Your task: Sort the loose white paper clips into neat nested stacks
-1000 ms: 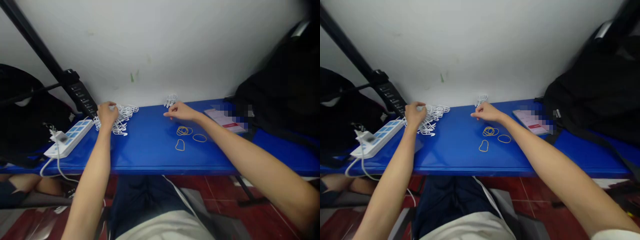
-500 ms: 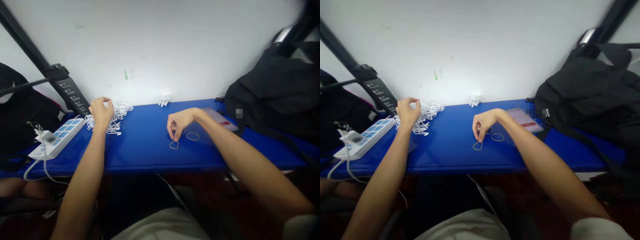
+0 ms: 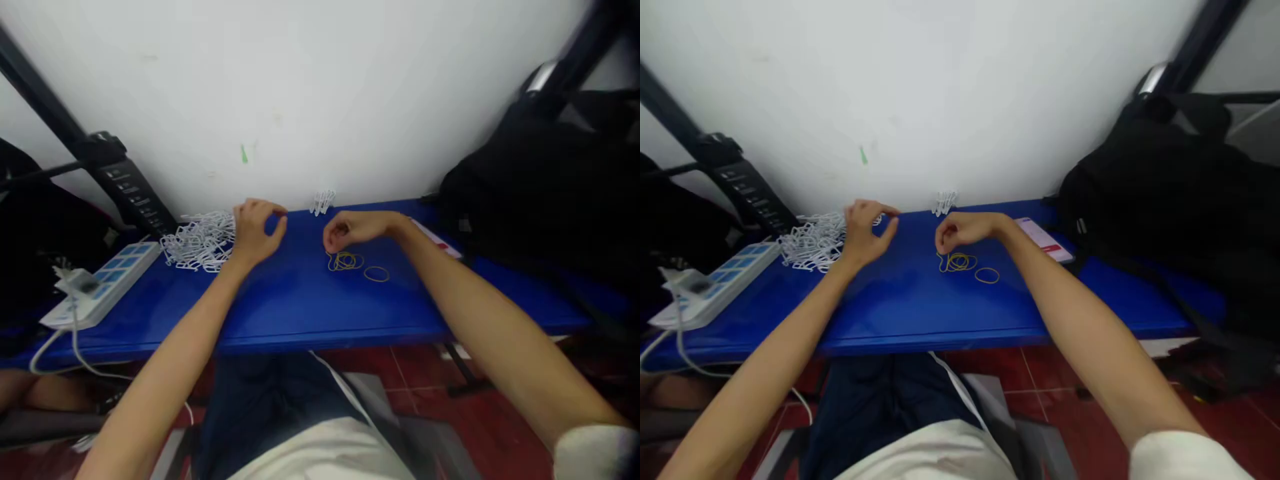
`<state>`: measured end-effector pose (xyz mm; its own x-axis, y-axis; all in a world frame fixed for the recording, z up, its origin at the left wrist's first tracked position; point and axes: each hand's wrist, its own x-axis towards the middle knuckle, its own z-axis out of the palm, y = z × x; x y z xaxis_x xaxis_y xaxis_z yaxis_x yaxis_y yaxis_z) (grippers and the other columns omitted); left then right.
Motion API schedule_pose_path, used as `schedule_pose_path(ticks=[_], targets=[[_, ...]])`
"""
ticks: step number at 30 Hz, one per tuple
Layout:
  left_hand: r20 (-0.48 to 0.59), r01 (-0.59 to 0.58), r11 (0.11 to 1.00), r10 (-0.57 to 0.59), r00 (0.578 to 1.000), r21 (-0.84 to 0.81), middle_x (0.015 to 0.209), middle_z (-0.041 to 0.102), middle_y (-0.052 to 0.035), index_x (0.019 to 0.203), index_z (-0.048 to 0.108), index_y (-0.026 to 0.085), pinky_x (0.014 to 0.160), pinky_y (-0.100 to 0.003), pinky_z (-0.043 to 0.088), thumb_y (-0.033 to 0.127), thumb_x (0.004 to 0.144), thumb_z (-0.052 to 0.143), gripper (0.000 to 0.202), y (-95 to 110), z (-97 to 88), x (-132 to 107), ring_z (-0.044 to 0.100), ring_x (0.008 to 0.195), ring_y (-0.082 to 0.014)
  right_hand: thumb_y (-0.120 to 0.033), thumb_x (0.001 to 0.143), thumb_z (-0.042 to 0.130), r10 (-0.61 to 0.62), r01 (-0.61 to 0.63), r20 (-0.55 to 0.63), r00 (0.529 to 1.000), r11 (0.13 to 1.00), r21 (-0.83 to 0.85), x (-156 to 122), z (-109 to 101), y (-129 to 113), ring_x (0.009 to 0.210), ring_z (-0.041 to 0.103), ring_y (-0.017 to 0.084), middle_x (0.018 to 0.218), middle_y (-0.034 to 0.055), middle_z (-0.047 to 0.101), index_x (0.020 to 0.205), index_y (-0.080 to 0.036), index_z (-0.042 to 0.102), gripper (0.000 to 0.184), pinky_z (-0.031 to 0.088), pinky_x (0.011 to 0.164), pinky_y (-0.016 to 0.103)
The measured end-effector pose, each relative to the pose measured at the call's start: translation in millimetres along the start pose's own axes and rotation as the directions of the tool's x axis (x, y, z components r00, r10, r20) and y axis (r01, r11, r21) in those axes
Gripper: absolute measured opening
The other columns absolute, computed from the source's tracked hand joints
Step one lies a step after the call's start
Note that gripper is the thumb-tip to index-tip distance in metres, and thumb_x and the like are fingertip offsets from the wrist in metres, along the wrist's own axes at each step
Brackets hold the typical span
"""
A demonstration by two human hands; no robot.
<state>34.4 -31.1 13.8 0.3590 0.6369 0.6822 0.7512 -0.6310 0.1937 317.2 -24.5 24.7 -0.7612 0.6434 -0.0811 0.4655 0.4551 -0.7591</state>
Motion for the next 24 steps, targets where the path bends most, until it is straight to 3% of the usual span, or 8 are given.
schedule_pose_path(ticks=[4,7,11,15,24], targets=[[0.282,-0.029,0.969,0.101,0.954,-0.247,0.126,0.077,-0.0052,0.123,0.074,0.029,0.113,-0.049,0.034,0.049,0.103,0.055,0.034,19.3,24.9,-9.1,0.059,0.125,-0.0306,-0.042,0.079,0.082,-0.064,0.067,-0.202,0.977,0.998,0.007,8.9,4.8,2.6,0.073,0.065,0.015,0.083,0.0038,0.077,0.091,-0.017,0.077,0.028,0.047,0.066,0.026],[0.391,0.029,0.954,0.095,0.916,-0.299,0.126,0.077,-0.0056,0.123,0.076,0.029,0.113,-0.051,0.035,0.053,0.105,0.051,0.039,16.7,35.6,-13.8,0.059,0.125,-0.0306,-0.043,0.079,0.081,-0.034,0.054,-0.269,0.963,0.996,0.066,13.9,7.3,5.1,0.067,0.065,0.015,0.078,0.0038,0.076,0.094,-0.016,0.076,0.032,0.045,0.058,0.025],[0.423,0.08,0.921,0.097,0.901,-0.382,0.119,0.08,-0.0043,0.112,0.081,0.027,0.111,-0.046,0.041,0.051,0.102,0.058,0.035,4.4,39.0,-13.1,0.063,0.12,-0.0288,-0.04,0.077,0.084,-0.059,0.096,-0.369,0.927,0.992,0.081,16.9,7.2,11.0,0.065,0.065,0.014,0.077,0.0047,0.075,0.094,-0.014,0.076,0.032,0.046,0.056,0.025],[0.423,0.134,0.883,0.078,0.903,-0.45,0.111,0.083,-0.005,0.106,0.083,0.024,0.1,-0.04,0.048,0.045,0.096,0.067,0.028,0.2,38.7,-8.6,0.07,0.109,-0.0261,-0.04,0.077,0.085,-0.035,0.098,-0.418,0.908,0.987,0.129,18.9,7.2,14.8,0.063,0.069,0.016,0.077,0.0042,0.075,0.093,-0.016,0.076,0.031,0.045,0.05,0.025],[0.416,0.284,0.826,-0.067,0.907,-0.487,0.101,0.083,-0.0065,0.098,0.084,0.02,0.077,-0.034,0.052,0.045,0.09,0.072,0.029,-1.5,38.3,-6.2,0.071,0.083,-0.0211,-0.039,0.073,0.091,0.01,0.091,-0.489,0.872,0.979,0.183,20.0,10.0,15.6,0.058,0.07,0.015,0.085,0.0075,0.078,0.095,-0.015,0.075,0.036,0.044,0.045,0.024]])
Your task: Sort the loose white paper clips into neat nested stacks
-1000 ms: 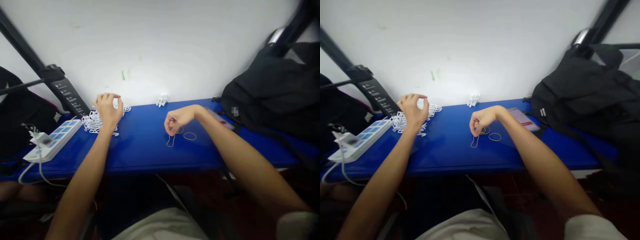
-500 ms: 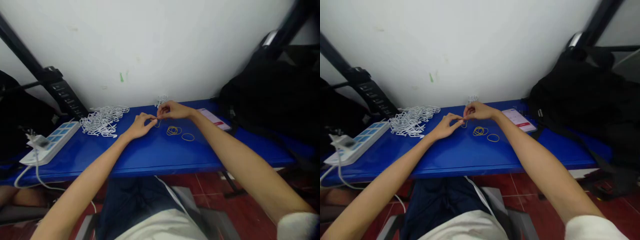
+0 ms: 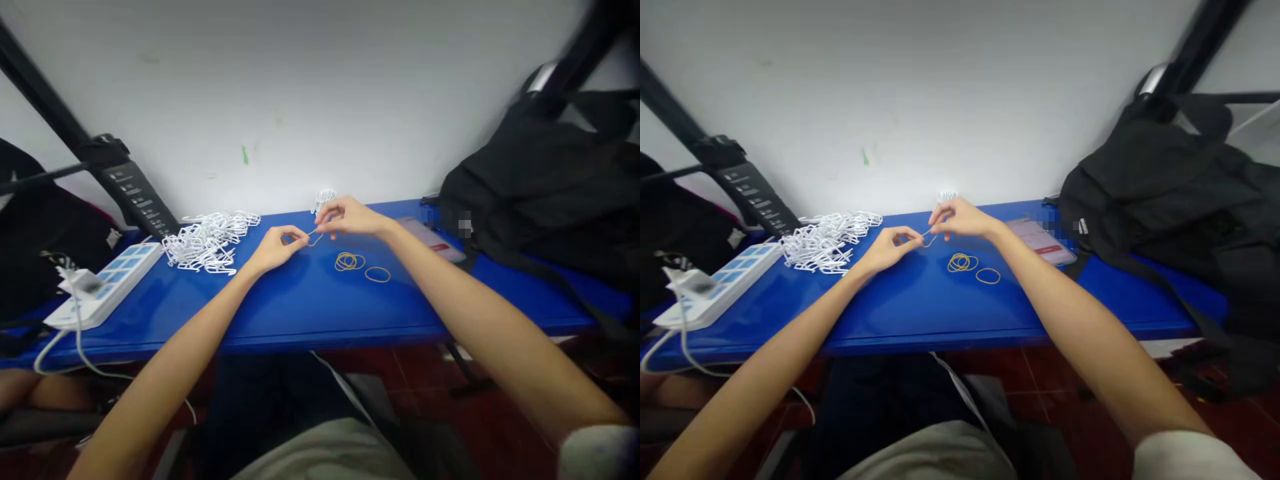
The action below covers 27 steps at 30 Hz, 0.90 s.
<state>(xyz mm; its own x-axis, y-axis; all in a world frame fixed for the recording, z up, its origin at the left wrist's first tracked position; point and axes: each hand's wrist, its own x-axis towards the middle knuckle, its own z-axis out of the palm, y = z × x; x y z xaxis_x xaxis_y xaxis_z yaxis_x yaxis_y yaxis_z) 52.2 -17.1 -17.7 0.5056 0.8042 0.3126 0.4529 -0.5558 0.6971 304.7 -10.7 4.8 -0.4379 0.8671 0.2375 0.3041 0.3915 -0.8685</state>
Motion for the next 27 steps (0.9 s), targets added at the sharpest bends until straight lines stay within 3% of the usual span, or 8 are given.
schedule_pose_path(ticks=[8,15,21,27], targets=[[-0.011,0.016,1.0,-0.016,1.0,0.0,0.097,0.083,-0.0069,0.097,0.084,0.019,0.072,-0.033,0.051,0.046,0.088,0.072,0.03,1.9,0.9,-0.3,0.07,0.08,-0.0206,-0.036,0.065,0.095,-0.043,0.046,-0.068,0.997,0.998,0.039,0.3,1.4,2.1,0.056,0.069,0.015,0.08,0.0064,0.078,0.089,-0.015,0.074,0.038,0.055,0.054,0.028],[0.011,0.003,0.999,-0.003,1.0,-0.039,0.101,0.083,-0.0078,0.099,0.083,0.019,0.077,-0.035,0.052,0.046,0.089,0.073,0.03,-1.4,0.6,0.1,0.073,0.086,-0.0223,-0.037,0.064,0.096,-0.054,0.056,-0.069,0.996,0.998,0.023,2.1,2.7,5.2,0.056,0.068,0.014,0.081,0.0066,0.078,0.089,-0.014,0.075,0.04,0.054,0.053,0.027],[0.029,0.018,0.988,-0.014,0.999,-0.156,0.098,0.084,-0.0096,0.098,0.082,0.018,0.09,-0.038,0.057,0.041,0.088,0.074,0.027,-0.9,1.6,-0.6,0.077,0.093,-0.0245,-0.038,0.063,0.097,-0.053,0.055,-0.065,0.996,0.998,0.022,1.7,2.3,5.7,0.058,0.069,0.015,0.084,0.007,0.078,0.09,-0.015,0.075,0.041,0.054,0.055,0.029],[0.04,0.027,0.988,-0.021,0.999,-0.153,0.096,0.084,-0.0088,0.098,0.082,0.019,0.09,-0.038,0.057,0.041,0.088,0.074,0.026,-1.6,2.7,-0.1,0.078,0.093,-0.0247,-0.04,0.063,0.097,-0.076,0.076,-0.085,0.993,0.997,-0.002,2.2,2.1,5.5,0.061,0.068,0.015,0.087,0.0083,0.079,0.089,-0.015,0.076,0.042,0.053,0.056,0.029]])
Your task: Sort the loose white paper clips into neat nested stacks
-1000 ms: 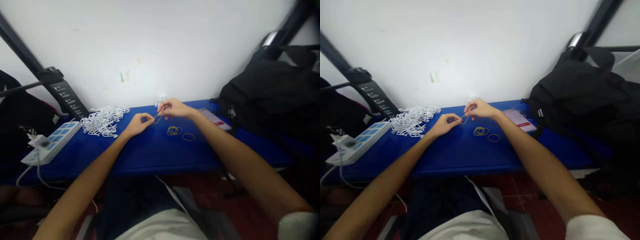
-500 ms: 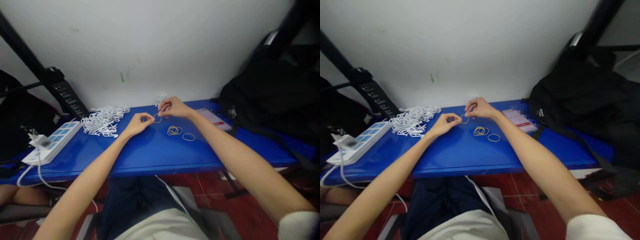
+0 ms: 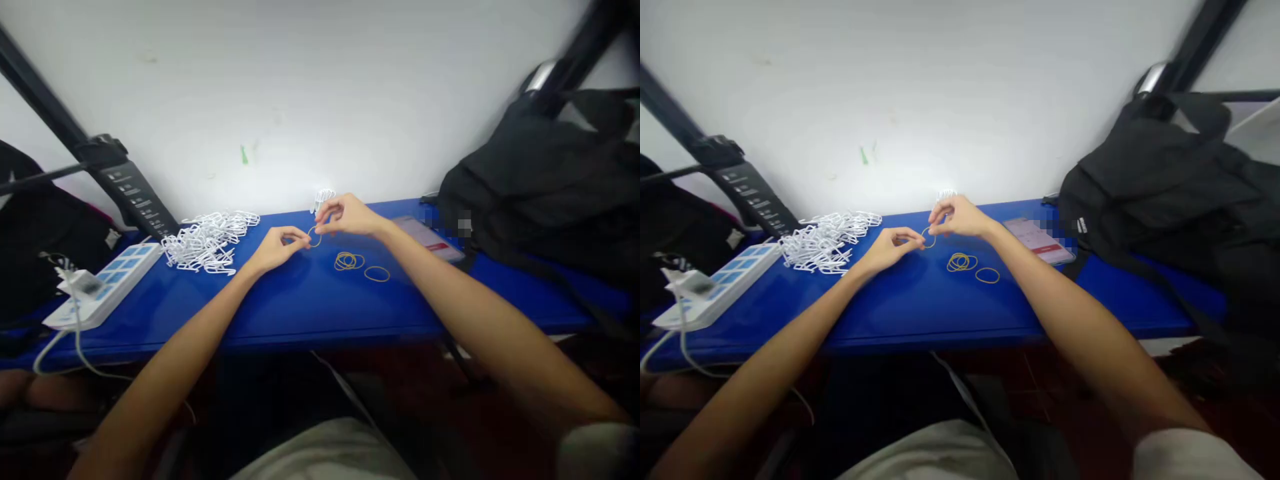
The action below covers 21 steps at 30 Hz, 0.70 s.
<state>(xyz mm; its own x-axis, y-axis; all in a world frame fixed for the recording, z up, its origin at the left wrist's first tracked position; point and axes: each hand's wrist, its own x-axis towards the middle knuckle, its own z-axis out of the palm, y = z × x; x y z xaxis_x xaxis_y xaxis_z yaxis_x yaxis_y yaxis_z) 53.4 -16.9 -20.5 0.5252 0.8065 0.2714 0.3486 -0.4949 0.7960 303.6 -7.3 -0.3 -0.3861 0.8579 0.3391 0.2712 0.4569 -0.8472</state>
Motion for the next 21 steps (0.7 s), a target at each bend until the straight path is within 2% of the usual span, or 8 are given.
schedule_pose_path(ticks=[6,13,17,21], targets=[[0.008,-0.015,1.0,0.015,1.0,0.01,0.097,0.084,-0.0086,0.098,0.082,0.018,0.09,-0.037,0.057,0.04,0.089,0.074,0.025,0.2,0.2,-0.5,0.077,0.092,-0.0238,-0.04,0.062,0.097,-0.038,0.036,-0.038,0.999,0.999,-0.034,1.5,0.0,1.0,0.072,0.069,0.016,0.087,0.0083,0.079,0.087,-0.015,0.077,0.041,0.055,0.067,0.029],[-0.011,-0.013,0.998,0.014,1.0,0.065,0.096,0.084,-0.0084,0.096,0.082,0.019,0.088,-0.036,0.056,0.045,0.092,0.071,0.029,0.8,-0.5,-0.8,0.076,0.09,-0.023,-0.037,0.063,0.098,0.047,-0.047,-0.012,0.999,0.998,0.04,0.1,-6.2,-4.6,0.074,0.072,0.019,0.08,0.0078,0.078,0.088,-0.016,0.076,0.039,0.056,0.061,0.028],[-0.02,-0.001,0.996,0.003,1.0,0.09,0.095,0.083,-0.0086,0.097,0.081,0.017,0.084,-0.035,0.055,0.045,0.092,0.07,0.03,0.2,-1.3,-0.9,0.075,0.087,-0.0217,-0.035,0.066,0.097,0.077,-0.084,0.121,0.99,0.995,0.048,-4.9,-13.6,-13.5,0.067,0.073,0.019,0.076,0.0066,0.078,0.093,-0.014,0.076,0.041,0.059,0.063,0.029],[-0.024,0.004,0.994,-0.001,1.0,0.11,0.093,0.083,-0.0086,0.099,0.081,0.016,0.081,-0.032,0.055,0.042,0.092,0.07,0.029,0.3,-1.9,-2.2,0.075,0.084,-0.0204,-0.037,0.068,0.097,0.099,-0.141,0.36,0.928,0.986,0.094,-11.8,-26.6,-21.6,0.07,0.076,0.019,0.084,0.006,0.08,0.106,-0.015,0.075,0.049,0.063,0.067,0.03]])
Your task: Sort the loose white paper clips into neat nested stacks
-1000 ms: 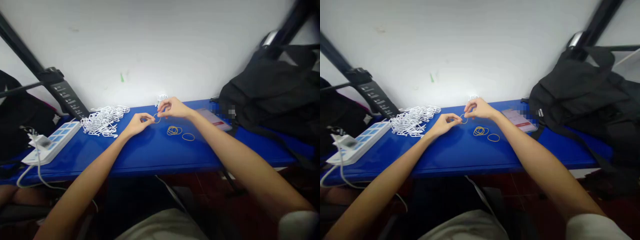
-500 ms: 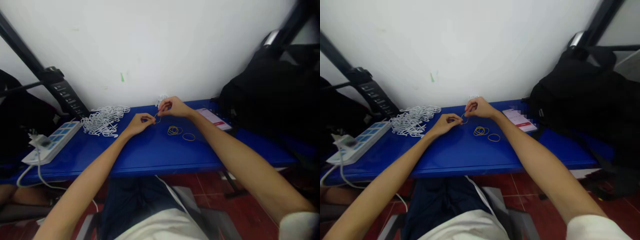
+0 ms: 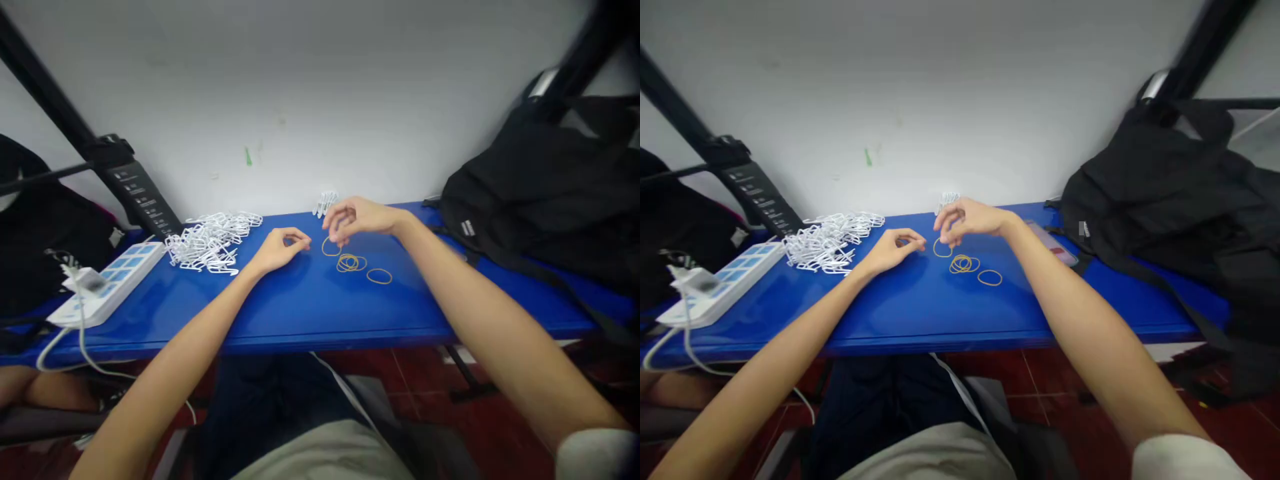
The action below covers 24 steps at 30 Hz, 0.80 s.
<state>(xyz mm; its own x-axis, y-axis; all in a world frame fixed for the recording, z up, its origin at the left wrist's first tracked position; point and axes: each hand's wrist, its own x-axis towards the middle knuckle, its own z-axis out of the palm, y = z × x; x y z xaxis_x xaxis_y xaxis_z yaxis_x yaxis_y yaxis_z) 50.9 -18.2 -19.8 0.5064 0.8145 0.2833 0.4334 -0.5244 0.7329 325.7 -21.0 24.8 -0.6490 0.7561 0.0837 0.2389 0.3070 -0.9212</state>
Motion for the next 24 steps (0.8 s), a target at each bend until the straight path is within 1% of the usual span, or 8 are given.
schedule_pose_path(ticks=[2,4,7,9,12,17,21,24], targets=[[0.0,-0.001,1.0,0.001,1.0,0.008,0.093,0.083,-0.0086,0.099,0.081,0.016,0.081,-0.032,0.055,0.04,0.093,0.069,0.028,-0.3,-0.2,-0.3,0.075,0.084,-0.0202,-0.036,0.07,0.096,0.016,-0.018,0.103,0.995,1.0,0.02,-5.9,-5.8,-2.0,0.072,0.076,0.018,0.088,0.0052,0.08,0.111,-0.016,0.073,0.051,0.063,0.068,0.029],[0.006,-0.005,1.0,0.005,1.0,0.012,0.093,0.083,-0.0084,0.099,0.081,0.015,0.081,-0.032,0.054,0.037,0.092,0.069,0.026,-1.5,-0.4,0.1,0.075,0.085,-0.0201,-0.038,0.07,0.095,0.085,-0.084,0.207,0.975,0.996,-0.014,-10.8,-11.6,-1.6,0.069,0.074,0.016,0.088,0.0043,0.079,0.114,-0.016,0.072,0.054,0.06,0.062,0.026],[0.011,-0.018,0.999,0.018,1.0,0.029,0.091,0.082,-0.0076,0.1,0.08,0.015,0.082,-0.031,0.054,0.034,0.092,0.069,0.024,-4.6,-0.6,1.3,0.074,0.085,-0.0196,-0.042,0.067,0.096,0.282,-0.238,0.329,0.901,0.957,-0.168,-14.6,-19.0,3.6,0.062,0.07,0.014,0.092,0.0048,0.078,0.12,-0.017,0.071,0.063,0.05,0.05,0.022],[0.01,-0.027,0.999,0.027,1.0,0.046,0.091,0.082,-0.0073,0.099,0.08,0.015,0.081,-0.031,0.053,0.034,0.092,0.069,0.024,-6.6,-0.5,1.9,0.073,0.084,-0.019,-0.045,0.065,0.097,0.356,-0.288,0.288,0.889,0.923,-0.254,-14.6,-23.2,9.4,0.06,0.065,0.011,0.1,0.0058,0.078,0.121,-0.017,0.072,0.067,0.044,0.047,0.021],[0.013,-0.033,0.997,0.032,0.999,0.064,0.09,0.082,-0.0073,0.099,0.08,0.015,0.08,-0.031,0.052,0.035,0.092,0.069,0.024,-7.9,-0.2,2.2,0.073,0.083,-0.0189,-0.049,0.063,0.097,0.337,-0.264,0.183,0.923,0.905,-0.334,-12.5,-28.2,18.6,0.06,0.056,0.007,0.105,0.0049,0.076,0.117,-0.018,0.076,0.065,0.04,0.05,0.021],[0.014,-0.027,0.996,0.026,1.0,0.082,0.09,0.082,-0.0073,0.098,0.08,0.015,0.078,-0.03,0.052,0.036,0.091,0.069,0.024,-7.2,-0.1,2.1,0.073,0.083,-0.0192,-0.056,0.064,0.094,0.398,-0.279,0.225,0.889,0.862,-0.422,-8.3,-28.4,28.5,0.058,0.049,0.008,0.085,-0.0004,0.072,0.108,-0.018,0.081,0.06,0.034,0.051,0.024],[0.017,-0.03,0.997,0.029,0.999,0.078,0.09,0.082,-0.0073,0.098,0.08,0.015,0.078,-0.03,0.053,0.034,0.09,0.07,0.023,-8.2,-0.3,2.5,0.073,0.081,-0.0188,-0.056,0.064,0.092,0.346,-0.223,0.216,0.913,0.867,-0.445,-3.4,-22.1,30.9,0.063,0.053,0.011,0.076,-0.0013,0.07,0.101,-0.017,0.082,0.055,0.039,0.059,0.025],[0.02,-0.035,0.996,0.034,0.999,0.085,0.09,0.082,-0.0071,0.099,0.08,0.015,0.079,-0.03,0.053,0.033,0.091,0.069,0.023,-8.4,-0.3,2.4,0.073,0.082,-0.0185,-0.049,0.065,0.091,0.298,-0.177,0.216,0.93,0.877,-0.446,0.3,-17.2,29.4,0.068,0.058,0.013,0.078,0.0002,0.074,0.1,-0.017,0.083,0.049,0.042,0.064,0.026]])
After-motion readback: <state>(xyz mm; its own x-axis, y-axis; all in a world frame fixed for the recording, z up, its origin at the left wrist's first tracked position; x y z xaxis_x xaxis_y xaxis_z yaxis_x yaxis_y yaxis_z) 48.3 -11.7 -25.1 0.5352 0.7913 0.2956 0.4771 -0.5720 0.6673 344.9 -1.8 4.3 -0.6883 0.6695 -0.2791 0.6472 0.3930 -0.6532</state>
